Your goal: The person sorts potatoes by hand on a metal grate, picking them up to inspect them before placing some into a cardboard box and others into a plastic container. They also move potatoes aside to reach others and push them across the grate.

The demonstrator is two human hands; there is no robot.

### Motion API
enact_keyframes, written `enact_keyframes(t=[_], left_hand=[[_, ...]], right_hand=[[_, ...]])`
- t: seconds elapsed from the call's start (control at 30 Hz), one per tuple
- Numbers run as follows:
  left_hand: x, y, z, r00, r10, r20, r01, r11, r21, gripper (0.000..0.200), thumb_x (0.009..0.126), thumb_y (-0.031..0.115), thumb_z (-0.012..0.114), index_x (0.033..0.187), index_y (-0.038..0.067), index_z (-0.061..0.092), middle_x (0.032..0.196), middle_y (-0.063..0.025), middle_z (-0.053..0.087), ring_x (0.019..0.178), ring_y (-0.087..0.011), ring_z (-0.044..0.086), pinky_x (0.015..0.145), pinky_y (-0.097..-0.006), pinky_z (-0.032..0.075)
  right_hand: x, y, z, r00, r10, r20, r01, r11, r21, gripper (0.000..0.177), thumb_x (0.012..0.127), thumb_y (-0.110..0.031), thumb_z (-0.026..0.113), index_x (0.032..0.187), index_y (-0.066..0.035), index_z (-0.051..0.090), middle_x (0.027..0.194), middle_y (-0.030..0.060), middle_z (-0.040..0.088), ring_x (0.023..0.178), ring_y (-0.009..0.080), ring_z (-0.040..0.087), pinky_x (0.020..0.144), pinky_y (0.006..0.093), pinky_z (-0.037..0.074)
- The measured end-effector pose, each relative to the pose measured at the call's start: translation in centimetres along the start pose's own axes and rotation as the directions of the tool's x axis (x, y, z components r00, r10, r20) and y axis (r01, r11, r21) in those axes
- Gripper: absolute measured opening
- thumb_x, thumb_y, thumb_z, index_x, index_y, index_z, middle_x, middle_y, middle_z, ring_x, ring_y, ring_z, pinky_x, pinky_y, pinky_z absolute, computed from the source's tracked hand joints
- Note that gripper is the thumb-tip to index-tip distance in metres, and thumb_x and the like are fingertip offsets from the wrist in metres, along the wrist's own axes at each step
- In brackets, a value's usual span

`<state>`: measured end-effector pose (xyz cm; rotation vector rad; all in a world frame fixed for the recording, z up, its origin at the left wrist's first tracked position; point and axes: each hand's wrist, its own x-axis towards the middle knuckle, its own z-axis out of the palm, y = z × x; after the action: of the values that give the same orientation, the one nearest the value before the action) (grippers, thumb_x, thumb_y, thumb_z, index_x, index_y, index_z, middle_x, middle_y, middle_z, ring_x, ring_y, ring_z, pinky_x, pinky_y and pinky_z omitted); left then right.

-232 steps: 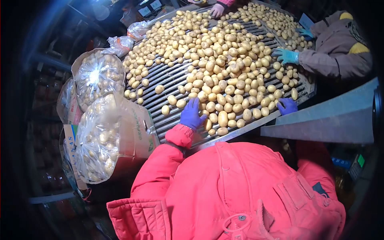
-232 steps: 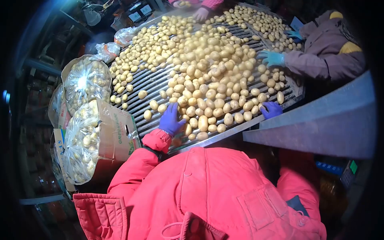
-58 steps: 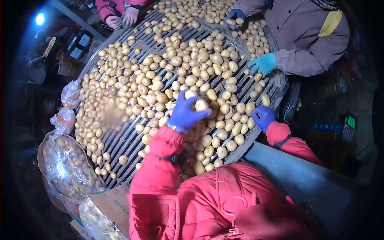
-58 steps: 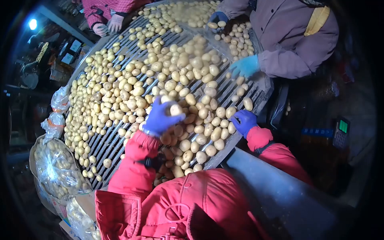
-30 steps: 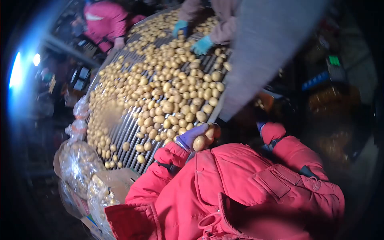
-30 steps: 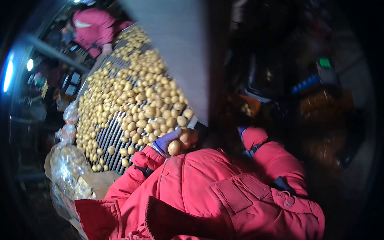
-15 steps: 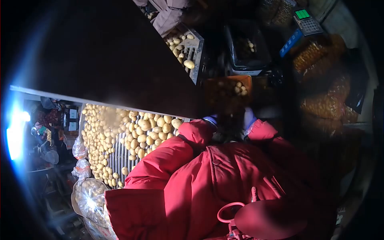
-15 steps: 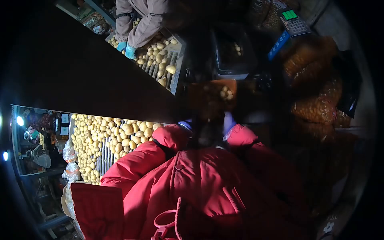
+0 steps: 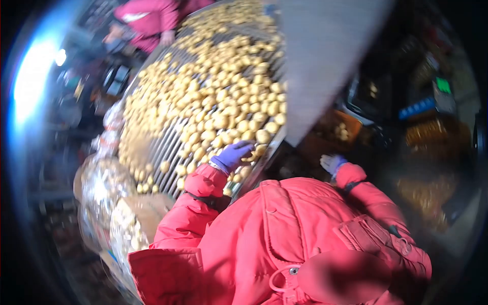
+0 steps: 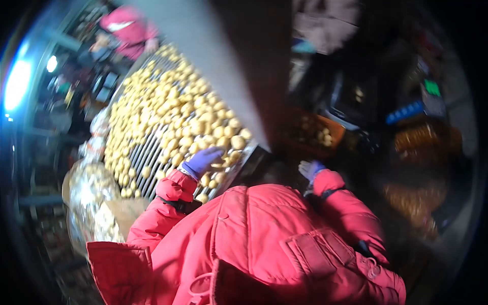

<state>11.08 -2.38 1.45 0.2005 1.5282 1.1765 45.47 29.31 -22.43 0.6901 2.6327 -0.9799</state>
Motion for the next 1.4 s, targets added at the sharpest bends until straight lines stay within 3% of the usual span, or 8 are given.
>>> enact_keyframes(t=[0.1, 0.13, 0.23, 0.37, 0.67, 1.2, 1.33, 1.4], left_hand=[[-5.6, -3.6, -7.4, 0.864, 0.116, -0.490, -0.110, 0.993, 0.041, 0.054, 0.094, 0.031, 0.071, 0.140, 0.007, 0.055, 0.119, -0.0068, 0.063, 0.103, -0.0151, 0.060, 0.079, -0.0301, 0.055], [-6.3, -7.6, -9.8, 0.752, 0.239, -0.615, -0.334, 0.942, -0.042, 0.059, 0.093, 0.031, 0.072, 0.139, 0.000, 0.054, 0.123, -0.0120, 0.062, 0.104, -0.0162, 0.060, 0.083, -0.0295, 0.053], [-11.2, -15.8, -13.5, 0.414, 0.445, -0.794, -0.114, 0.891, 0.440, 0.073, 0.085, 0.035, 0.078, 0.140, -0.005, 0.051, 0.128, -0.0216, 0.061, 0.115, -0.0280, 0.060, 0.099, -0.0366, 0.049], [-17.1, -16.7, -7.1, 0.436, 0.329, -0.838, 0.327, 0.809, 0.488, 0.089, 0.077, 0.042, 0.083, 0.145, -0.002, 0.045, 0.134, -0.0295, 0.055, 0.122, -0.0410, 0.058, 0.105, -0.0451, 0.047], [-15.1, -13.9, -1.7, 0.742, 0.046, -0.669, 0.415, 0.752, 0.511, 0.103, 0.074, 0.040, 0.082, 0.153, 0.000, 0.030, 0.134, -0.0317, 0.053, 0.118, -0.0447, 0.059, 0.101, -0.0467, 0.050], [-2.6, -10.6, -0.2, 0.679, 0.245, -0.692, 0.336, 0.734, 0.590, 0.134, 0.062, 0.047, 0.089, 0.159, 0.005, 0.008, 0.151, -0.0373, 0.024, 0.092, -0.0466, 0.069, 0.075, -0.0501, 0.058], [-0.5, -9.0, -1.0, 0.623, 0.385, -0.681, 0.221, 0.749, 0.625, 0.122, 0.065, 0.039, 0.089, 0.158, 0.008, 0.017, 0.154, -0.0342, 0.023, 0.096, -0.0457, 0.068, 0.077, -0.0482, 0.059], [0.3, -5.9, -1.5, 0.674, 0.253, -0.694, 0.239, 0.815, 0.529, 0.130, 0.061, 0.046, 0.092, 0.157, 0.004, 0.016, 0.156, -0.0372, 0.017, 0.124, -0.0533, 0.053, 0.092, -0.0501, 0.055]], right_hand=[[1.6, -2.6, -2.8, 0.946, 0.283, 0.156, -0.304, 0.944, 0.128, 0.031, 0.098, -0.031, 0.057, 0.114, -0.006, 0.069, 0.121, 0.0123, 0.069, 0.116, 0.0285, 0.063, 0.104, 0.0402, 0.046], [2.5, -3.0, -4.4, 0.944, 0.287, 0.162, -0.307, 0.944, 0.121, 0.031, 0.098, -0.031, 0.058, 0.113, -0.006, 0.069, 0.119, 0.0123, 0.069, 0.114, 0.0290, 0.063, 0.103, 0.0404, 0.047], [7.4, -4.4, -8.4, 0.992, 0.113, 0.061, -0.118, 0.989, 0.086, 0.030, 0.097, -0.031, 0.061, 0.111, -0.006, 0.069, 0.114, 0.0123, 0.069, 0.110, 0.0303, 0.063, 0.100, 0.0409, 0.048], [15.3, -9.5, -13.3, 0.923, -0.336, -0.187, 0.331, 0.942, -0.054, 0.029, 0.095, -0.030, 0.065, 0.108, -0.005, 0.069, 0.108, 0.0123, 0.069, 0.104, 0.0321, 0.063, 0.095, 0.0415, 0.049], [23.3, -15.8, -14.0, 0.567, -0.722, -0.396, 0.625, 0.691, -0.363, 0.023, 0.087, -0.021, 0.075, 0.104, -0.007, 0.069, 0.093, 0.0124, 0.066, 0.089, 0.0346, 0.062, 0.080, 0.0451, 0.049], [23.1, -18.1, -16.2, 0.704, -0.670, -0.233, 0.596, 0.737, -0.320, 0.028, 0.088, -0.027, 0.073, 0.108, -0.009, 0.067, 0.102, 0.0136, 0.065, 0.095, 0.0370, 0.063, 0.083, 0.0459, 0.050], [23.3, -18.4, -15.9, 0.651, -0.708, -0.276, 0.633, 0.706, -0.319, 0.026, 0.086, -0.027, 0.074, 0.104, -0.009, 0.067, 0.096, 0.0120, 0.065, 0.091, 0.0345, 0.064, 0.079, 0.0450, 0.051], [23.6, -17.8, -16.2, 0.689, -0.683, -0.244, 0.611, 0.728, -0.313, 0.027, 0.087, -0.025, 0.073, 0.108, -0.008, 0.067, 0.102, 0.0135, 0.065, 0.094, 0.0358, 0.063, 0.082, 0.0454, 0.051]])
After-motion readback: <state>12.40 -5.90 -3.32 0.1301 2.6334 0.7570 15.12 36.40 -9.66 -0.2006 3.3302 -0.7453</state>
